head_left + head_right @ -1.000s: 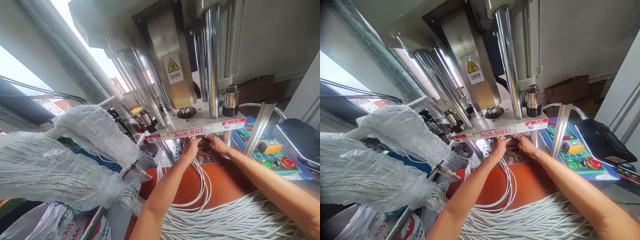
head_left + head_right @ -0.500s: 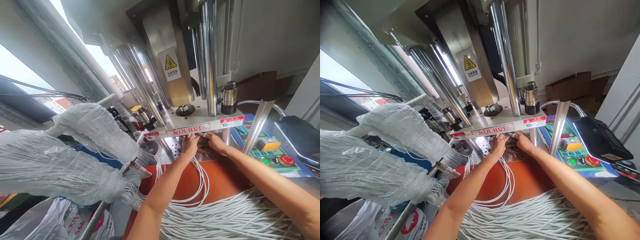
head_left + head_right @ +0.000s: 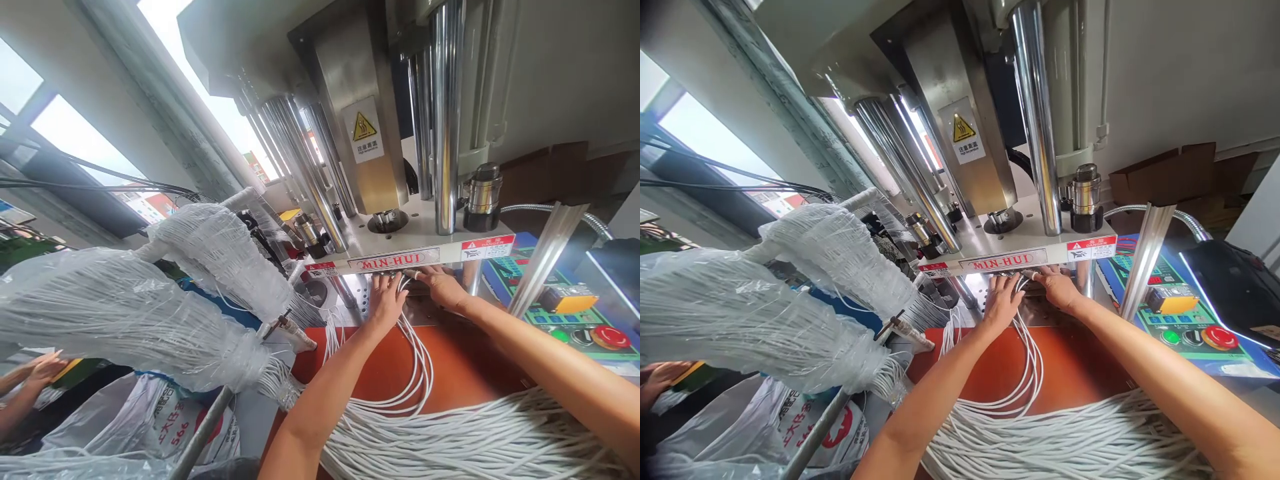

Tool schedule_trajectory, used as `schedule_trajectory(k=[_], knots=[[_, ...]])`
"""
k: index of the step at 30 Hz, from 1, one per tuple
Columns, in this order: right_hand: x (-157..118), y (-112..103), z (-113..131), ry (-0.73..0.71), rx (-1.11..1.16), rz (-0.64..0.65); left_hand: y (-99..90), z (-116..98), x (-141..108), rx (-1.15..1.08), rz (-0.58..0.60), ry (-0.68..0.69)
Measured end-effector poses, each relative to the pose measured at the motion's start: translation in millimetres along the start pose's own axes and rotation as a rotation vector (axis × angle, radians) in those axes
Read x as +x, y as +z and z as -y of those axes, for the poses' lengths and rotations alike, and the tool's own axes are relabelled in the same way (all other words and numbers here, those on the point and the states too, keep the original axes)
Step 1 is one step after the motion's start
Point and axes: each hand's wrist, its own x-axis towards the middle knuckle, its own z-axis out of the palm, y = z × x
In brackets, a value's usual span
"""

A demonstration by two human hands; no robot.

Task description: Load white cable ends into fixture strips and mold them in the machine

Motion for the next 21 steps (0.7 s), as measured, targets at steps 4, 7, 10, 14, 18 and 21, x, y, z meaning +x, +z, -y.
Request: schedule_trajectory(k=[4, 7, 10, 14, 18, 21], knots=[[4.5, -9.2, 8.3, 0.017, -0.133, 0.105, 2.0, 1.3, 8.9, 0.112, 0.084, 0.068], [8.7, -13.5, 12.5, 0.041, -0.175, 0.156, 3.7, 2.7, 12.7, 0.117, 0.091, 0.078], [10.7, -17.4, 13.5, 0.061, -0.194, 0.168, 3.4, 7.3, 8.5, 0.007, 0.054, 0.072], [13.8, -22.1, 14.0, 0.085, -0.172, 0.189, -1.9, 19.7, -4.9, -0.163, -0.051, 0.031], [21.4, -17.1, 24.0, 0.053, -0.206, 0.186, -7.1, 33.7, -8.5, -0.102, -0.1, -0.088], [27.8, -8.6, 32.4, -0.007, -0.193, 0.145, -6.5, 40.9, -3.8, -0.013, -0.077, -0.15]])
